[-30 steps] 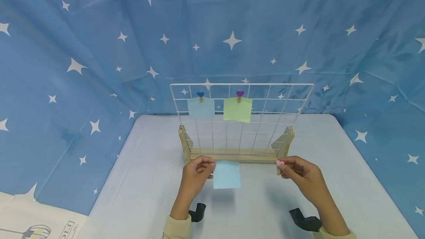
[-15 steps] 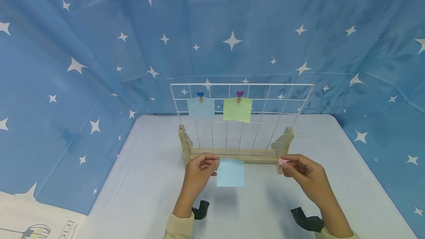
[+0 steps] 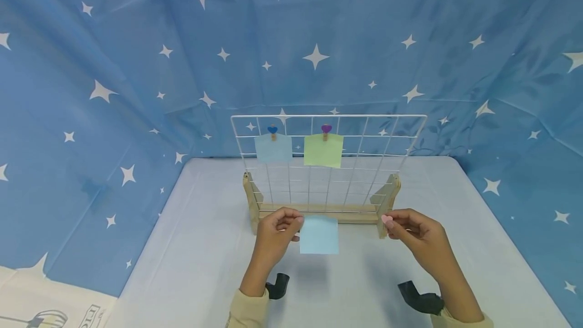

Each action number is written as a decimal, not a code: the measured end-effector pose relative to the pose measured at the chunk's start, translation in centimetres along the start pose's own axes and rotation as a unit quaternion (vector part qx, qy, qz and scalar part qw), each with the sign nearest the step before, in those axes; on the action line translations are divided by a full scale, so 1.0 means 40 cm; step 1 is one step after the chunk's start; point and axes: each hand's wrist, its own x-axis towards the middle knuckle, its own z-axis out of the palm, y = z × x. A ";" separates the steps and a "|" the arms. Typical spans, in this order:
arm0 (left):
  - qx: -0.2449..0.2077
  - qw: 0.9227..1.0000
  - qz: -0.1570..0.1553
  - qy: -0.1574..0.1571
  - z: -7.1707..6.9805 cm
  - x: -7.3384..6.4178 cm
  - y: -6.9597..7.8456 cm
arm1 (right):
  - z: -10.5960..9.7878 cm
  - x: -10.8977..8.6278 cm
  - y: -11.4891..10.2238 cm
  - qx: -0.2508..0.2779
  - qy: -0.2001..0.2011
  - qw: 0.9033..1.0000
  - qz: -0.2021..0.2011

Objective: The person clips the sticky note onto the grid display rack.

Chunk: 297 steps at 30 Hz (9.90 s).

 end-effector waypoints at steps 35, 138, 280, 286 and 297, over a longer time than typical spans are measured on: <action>0.039 0.998 0.043 -0.004 0.042 0.031 0.030 | -0.022 0.070 -0.021 -0.008 -0.007 1.000 0.001; 0.032 0.990 0.135 -0.021 0.094 0.155 0.089 | -0.063 0.192 -0.060 -0.028 0.025 0.999 -0.023; 0.005 0.979 0.197 0.058 0.242 0.301 0.232 | -0.134 0.342 -0.176 -0.057 0.045 0.996 -0.052; 0.007 0.977 0.201 0.070 0.250 0.303 0.232 | -0.137 0.344 -0.180 -0.060 0.052 0.996 -0.049; 0.045 0.967 0.231 0.098 0.262 0.306 0.239 | -0.121 0.353 -0.182 -0.060 0.088 0.989 -0.104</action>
